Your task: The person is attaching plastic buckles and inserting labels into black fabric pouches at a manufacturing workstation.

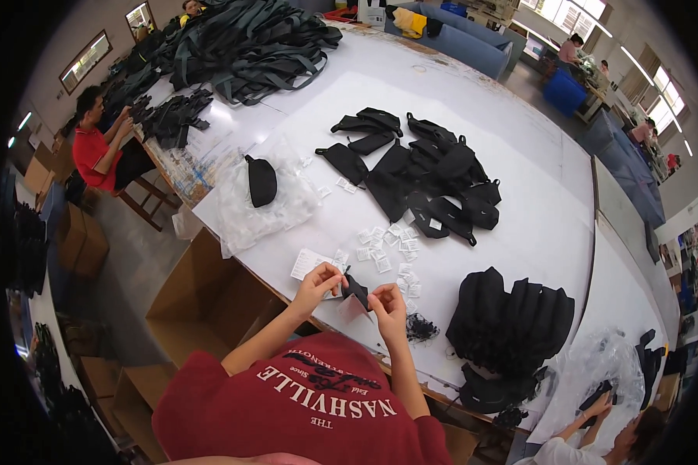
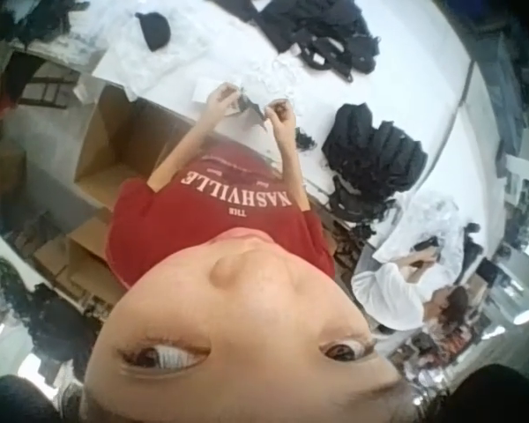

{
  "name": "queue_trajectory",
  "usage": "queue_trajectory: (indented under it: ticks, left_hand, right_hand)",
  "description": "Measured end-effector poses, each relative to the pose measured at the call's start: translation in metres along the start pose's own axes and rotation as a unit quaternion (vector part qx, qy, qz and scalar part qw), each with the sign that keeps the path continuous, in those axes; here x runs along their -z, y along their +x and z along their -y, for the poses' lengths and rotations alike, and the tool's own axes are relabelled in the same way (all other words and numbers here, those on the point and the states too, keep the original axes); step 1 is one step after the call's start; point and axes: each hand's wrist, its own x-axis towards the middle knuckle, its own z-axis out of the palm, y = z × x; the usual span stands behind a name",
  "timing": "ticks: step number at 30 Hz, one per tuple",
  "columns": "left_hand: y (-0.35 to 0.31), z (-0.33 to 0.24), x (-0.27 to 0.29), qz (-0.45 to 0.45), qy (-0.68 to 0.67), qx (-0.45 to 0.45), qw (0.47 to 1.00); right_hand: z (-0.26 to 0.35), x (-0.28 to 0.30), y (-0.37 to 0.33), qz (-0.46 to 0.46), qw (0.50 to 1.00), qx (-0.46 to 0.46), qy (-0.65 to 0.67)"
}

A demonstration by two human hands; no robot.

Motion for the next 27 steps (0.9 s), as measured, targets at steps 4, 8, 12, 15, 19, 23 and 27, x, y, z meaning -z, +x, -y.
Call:
queue_trajectory:
  ticks: [4,8,12,15,19,23,27]
  left_hand:
    - [-0.003,-0.021,-0.011,0.078,0.029,0.046,0.995]
    - [-0.002,-0.024,-0.023,0.088,0.029,0.033,0.995]
    - [0.002,-0.016,-0.026,0.150,0.051,0.008,0.987]
    - [0.005,-0.018,-0.028,0.169,0.080,0.010,0.982]
    - [0.007,-0.020,-0.028,0.198,0.132,0.003,0.971]
    - [0.007,-0.016,-0.025,0.214,0.127,-0.009,0.969]
    - [0.007,-0.020,-0.021,0.227,0.108,0.012,0.968]
  right_hand:
    - [0.015,-0.005,0.006,0.044,0.999,0.024,-0.017]
    - [0.016,-0.007,0.006,0.064,0.998,-0.008,0.023]
    - [0.018,-0.015,0.006,0.042,0.999,0.012,0.012]
    - [0.013,-0.015,0.007,0.032,0.999,0.037,0.004]
    - [0.014,-0.012,0.006,0.017,0.999,0.031,0.030]
    - [0.014,-0.014,0.006,0.022,0.999,0.028,0.040]
    - [0.013,-0.012,0.006,0.043,0.999,0.005,0.031]
